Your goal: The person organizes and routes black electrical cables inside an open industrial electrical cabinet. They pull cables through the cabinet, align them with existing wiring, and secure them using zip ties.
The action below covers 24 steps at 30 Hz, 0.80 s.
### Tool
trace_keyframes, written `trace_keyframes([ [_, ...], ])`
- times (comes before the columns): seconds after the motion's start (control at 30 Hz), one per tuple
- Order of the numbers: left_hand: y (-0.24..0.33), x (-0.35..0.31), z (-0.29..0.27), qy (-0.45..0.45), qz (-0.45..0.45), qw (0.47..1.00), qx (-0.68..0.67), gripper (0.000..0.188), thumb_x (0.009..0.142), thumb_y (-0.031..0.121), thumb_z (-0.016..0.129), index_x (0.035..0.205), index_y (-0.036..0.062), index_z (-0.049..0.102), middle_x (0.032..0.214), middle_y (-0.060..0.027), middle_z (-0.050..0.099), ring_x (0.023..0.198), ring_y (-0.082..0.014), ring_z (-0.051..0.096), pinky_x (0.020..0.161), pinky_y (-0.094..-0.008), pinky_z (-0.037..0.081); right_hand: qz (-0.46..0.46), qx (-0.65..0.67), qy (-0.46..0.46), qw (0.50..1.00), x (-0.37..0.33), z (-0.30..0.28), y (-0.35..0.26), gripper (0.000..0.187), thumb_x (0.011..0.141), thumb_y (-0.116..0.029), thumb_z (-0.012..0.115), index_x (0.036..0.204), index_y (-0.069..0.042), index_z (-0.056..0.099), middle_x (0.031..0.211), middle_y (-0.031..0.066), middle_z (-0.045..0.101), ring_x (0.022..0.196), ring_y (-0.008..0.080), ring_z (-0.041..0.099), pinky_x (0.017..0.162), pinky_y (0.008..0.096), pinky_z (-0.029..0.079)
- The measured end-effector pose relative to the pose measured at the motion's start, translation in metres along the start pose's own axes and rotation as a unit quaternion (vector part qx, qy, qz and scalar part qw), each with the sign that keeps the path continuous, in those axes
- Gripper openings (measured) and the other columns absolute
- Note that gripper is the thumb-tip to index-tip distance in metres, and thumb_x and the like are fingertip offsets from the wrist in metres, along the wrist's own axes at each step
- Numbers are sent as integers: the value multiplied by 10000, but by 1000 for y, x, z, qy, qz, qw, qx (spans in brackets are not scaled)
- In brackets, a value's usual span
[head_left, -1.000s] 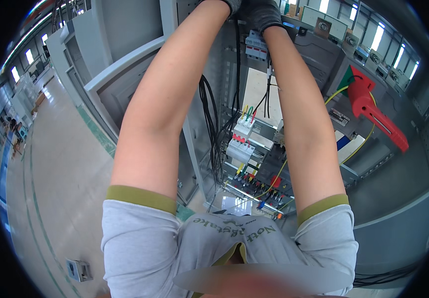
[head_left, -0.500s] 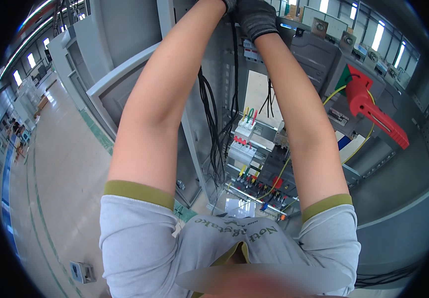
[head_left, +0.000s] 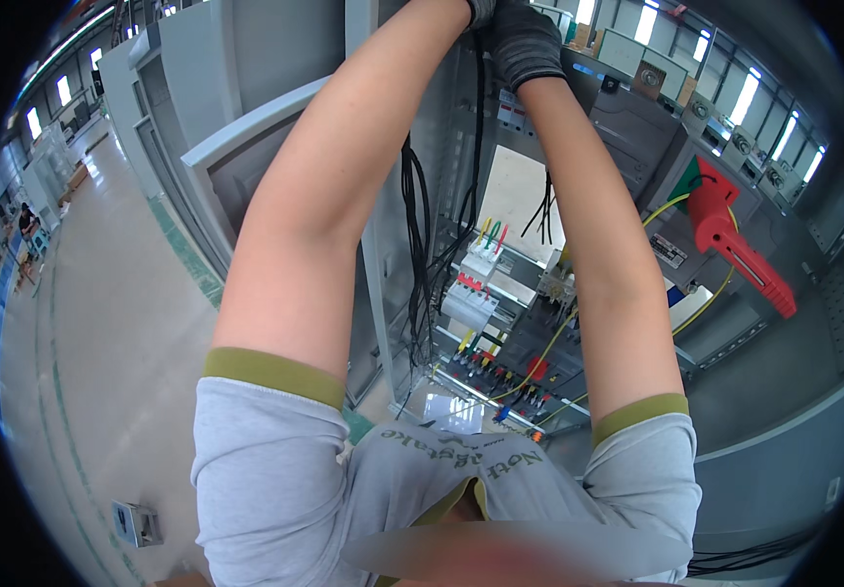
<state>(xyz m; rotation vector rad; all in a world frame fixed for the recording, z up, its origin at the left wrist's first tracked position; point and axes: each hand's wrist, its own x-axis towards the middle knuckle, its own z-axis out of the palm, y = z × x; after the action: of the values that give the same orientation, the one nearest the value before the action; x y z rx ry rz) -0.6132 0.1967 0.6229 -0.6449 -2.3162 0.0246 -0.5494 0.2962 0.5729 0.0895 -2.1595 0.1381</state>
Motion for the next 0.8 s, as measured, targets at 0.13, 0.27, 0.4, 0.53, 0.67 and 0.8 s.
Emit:
trace_keyframes([
  [0.13,3,-5,5,-1,-3,1000,-25,306,862,144,488,1080,32,672,1146,-209,621,1072,-336,611,907,-416,488,6,-11,0,1000,-3,1,-3,216,810,-232,601,960,-88,661,940,188,677,908,338,658,790,428,532],
  [0.27,5,-4,6,5,-3,999,-38,306,860,145,491,1078,30,672,1145,-210,620,1072,-336,611,906,-417,489,21,10,3,1000,-3,-2,-3,229,795,-241,620,958,-85,661,941,189,677,909,337,659,792,424,532],
  [0.4,5,-1,6,4,-3,999,-45,305,858,146,493,1076,29,673,1145,-212,620,1072,-336,612,905,-417,489,24,6,-4,1000,2,3,-4,248,782,-255,647,966,-90,661,957,181,677,922,346,653,797,423,530],
  [0.53,3,1,7,-1,-5,999,-45,305,856,147,496,1074,28,673,1144,-213,620,1071,-336,612,903,-417,490,37,49,4,998,5,10,-9,282,765,-264,674,984,-87,663,982,184,672,933,348,647,802,420,529],
  [0.67,4,3,10,-4,-3,999,-51,305,854,148,499,1073,27,673,1143,-215,619,1071,-336,612,902,-417,490,59,55,16,997,2,14,-3,237,761,-261,666,913,-81,696,942,190,677,912,346,652,795,415,526],
  [0.8,4,4,8,-10,0,999,-51,305,851,149,501,1071,26,674,1143,-216,619,1070,-336,612,901,-417,491,92,38,19,995,-1,12,-1,201,765,-266,641,808,-85,717,872,188,680,894,349,654,786,422,522],
])
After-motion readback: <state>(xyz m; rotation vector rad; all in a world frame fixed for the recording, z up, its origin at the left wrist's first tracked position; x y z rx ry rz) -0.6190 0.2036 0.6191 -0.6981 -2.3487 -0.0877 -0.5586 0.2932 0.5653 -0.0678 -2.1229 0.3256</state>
